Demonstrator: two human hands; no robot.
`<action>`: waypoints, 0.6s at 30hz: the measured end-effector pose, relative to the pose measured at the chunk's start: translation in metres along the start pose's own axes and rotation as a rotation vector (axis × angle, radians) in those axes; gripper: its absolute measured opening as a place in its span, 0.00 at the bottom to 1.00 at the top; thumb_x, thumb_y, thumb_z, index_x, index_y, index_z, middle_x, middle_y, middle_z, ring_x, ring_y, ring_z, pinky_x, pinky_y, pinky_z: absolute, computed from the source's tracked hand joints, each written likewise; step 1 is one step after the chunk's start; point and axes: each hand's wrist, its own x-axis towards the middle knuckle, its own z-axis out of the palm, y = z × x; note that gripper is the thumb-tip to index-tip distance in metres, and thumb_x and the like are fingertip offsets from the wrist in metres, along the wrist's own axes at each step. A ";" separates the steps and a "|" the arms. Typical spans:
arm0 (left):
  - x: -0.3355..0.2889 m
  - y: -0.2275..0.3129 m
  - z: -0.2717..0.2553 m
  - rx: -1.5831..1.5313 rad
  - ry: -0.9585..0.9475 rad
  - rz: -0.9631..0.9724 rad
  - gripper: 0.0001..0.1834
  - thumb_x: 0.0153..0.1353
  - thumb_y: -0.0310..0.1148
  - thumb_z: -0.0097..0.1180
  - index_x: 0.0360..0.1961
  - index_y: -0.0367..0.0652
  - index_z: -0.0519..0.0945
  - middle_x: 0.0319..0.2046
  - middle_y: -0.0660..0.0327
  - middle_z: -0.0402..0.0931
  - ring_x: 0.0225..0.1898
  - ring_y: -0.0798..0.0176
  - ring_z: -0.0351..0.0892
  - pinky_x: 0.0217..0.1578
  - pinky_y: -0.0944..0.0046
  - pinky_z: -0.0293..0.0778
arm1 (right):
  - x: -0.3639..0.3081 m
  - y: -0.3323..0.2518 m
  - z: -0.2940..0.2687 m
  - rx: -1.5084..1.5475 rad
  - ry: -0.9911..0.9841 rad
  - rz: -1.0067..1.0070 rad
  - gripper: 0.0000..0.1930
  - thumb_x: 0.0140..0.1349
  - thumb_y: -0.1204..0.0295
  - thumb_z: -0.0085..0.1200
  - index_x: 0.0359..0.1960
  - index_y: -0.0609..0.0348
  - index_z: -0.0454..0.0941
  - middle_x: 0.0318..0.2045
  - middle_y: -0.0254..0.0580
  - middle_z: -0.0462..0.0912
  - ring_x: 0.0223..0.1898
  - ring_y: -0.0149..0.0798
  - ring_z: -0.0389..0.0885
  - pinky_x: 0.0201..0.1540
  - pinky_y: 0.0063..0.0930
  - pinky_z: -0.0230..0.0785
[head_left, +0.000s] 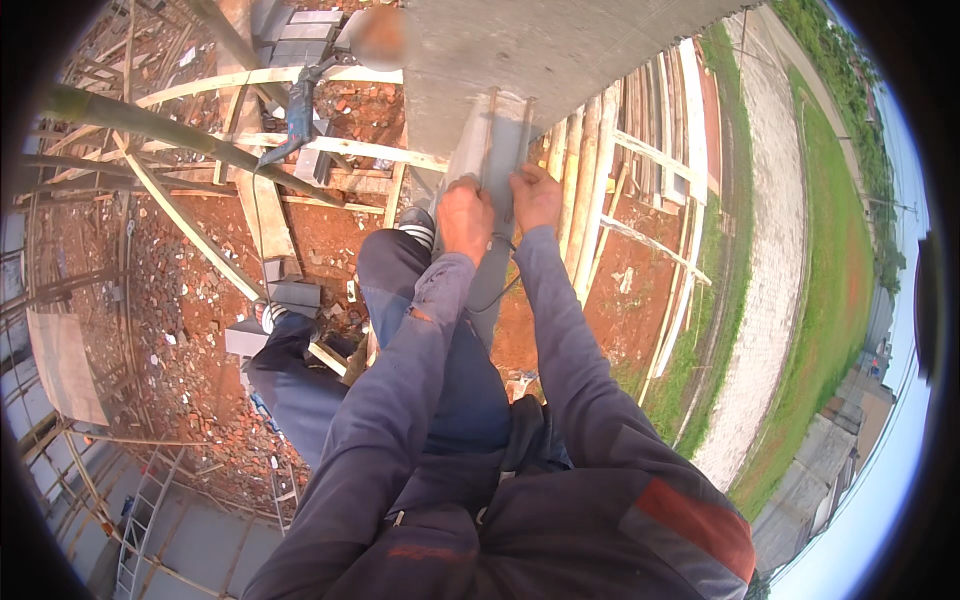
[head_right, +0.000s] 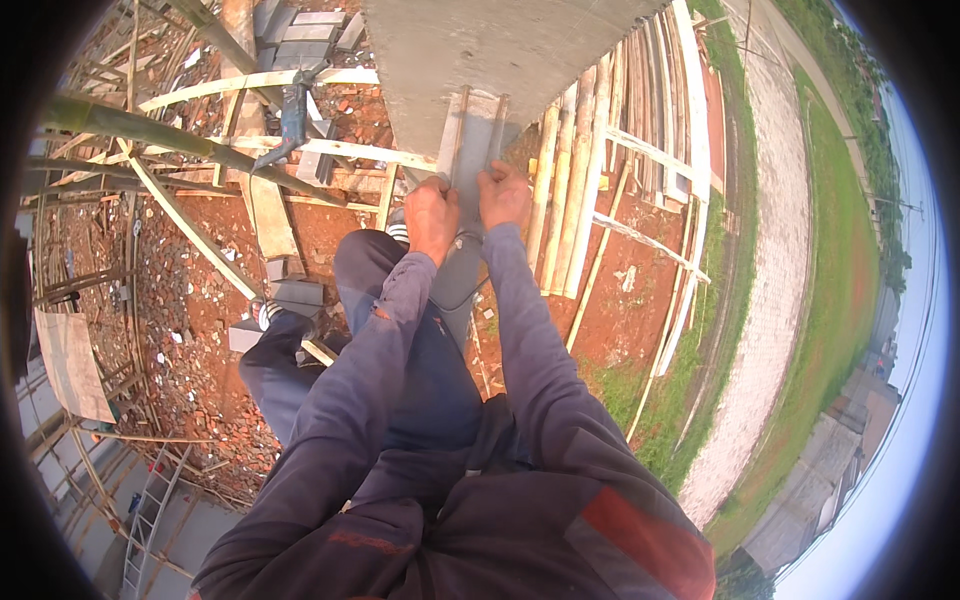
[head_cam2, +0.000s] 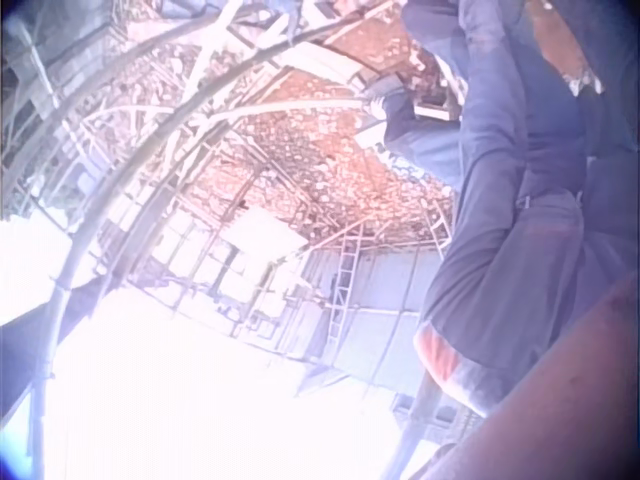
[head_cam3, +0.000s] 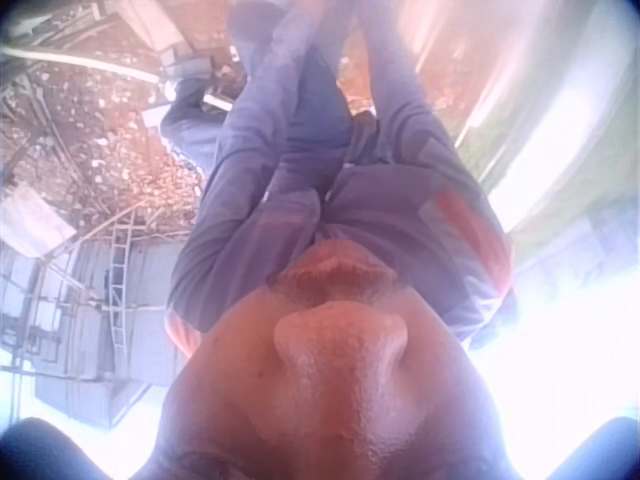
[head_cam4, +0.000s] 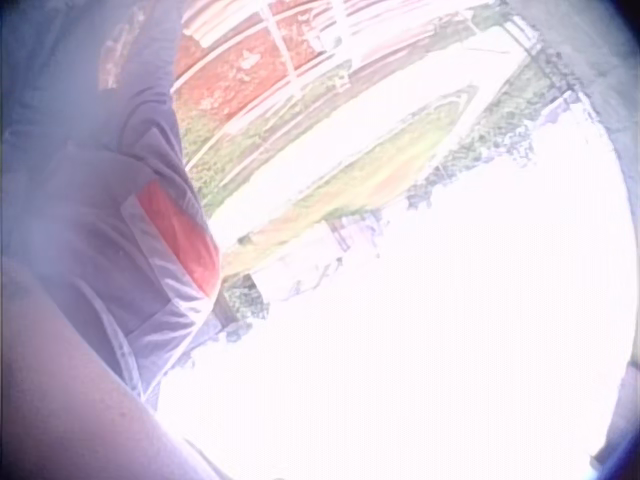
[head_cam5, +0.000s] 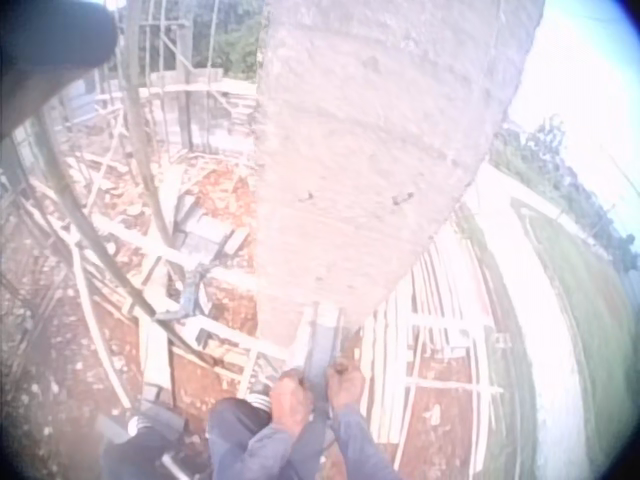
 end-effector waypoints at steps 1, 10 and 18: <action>0.002 0.000 0.000 -0.012 -0.015 -0.001 0.08 0.54 0.29 0.63 0.29 0.34 0.81 0.28 0.43 0.81 0.33 0.39 0.82 0.36 0.47 0.75 | 0.006 0.003 0.000 0.049 -0.023 0.011 0.18 0.51 0.71 0.66 0.45 0.63 0.85 0.36 0.50 0.88 0.37 0.44 0.87 0.42 0.35 0.78; 0.011 0.005 0.004 0.010 -0.005 0.016 0.08 0.52 0.29 0.65 0.27 0.35 0.81 0.27 0.43 0.81 0.34 0.39 0.82 0.36 0.49 0.75 | 0.017 0.006 0.001 0.031 -0.094 0.035 0.19 0.49 0.70 0.71 0.43 0.63 0.85 0.34 0.47 0.88 0.36 0.41 0.87 0.41 0.33 0.77; 0.008 0.011 0.016 -0.061 0.079 -0.162 0.09 0.53 0.30 0.60 0.32 0.35 0.79 0.36 0.46 0.77 0.42 0.43 0.81 0.41 0.49 0.78 | 0.041 0.028 -0.007 0.036 -0.208 -0.037 0.24 0.55 0.71 0.69 0.52 0.68 0.79 0.38 0.48 0.84 0.34 0.38 0.83 0.33 0.30 0.79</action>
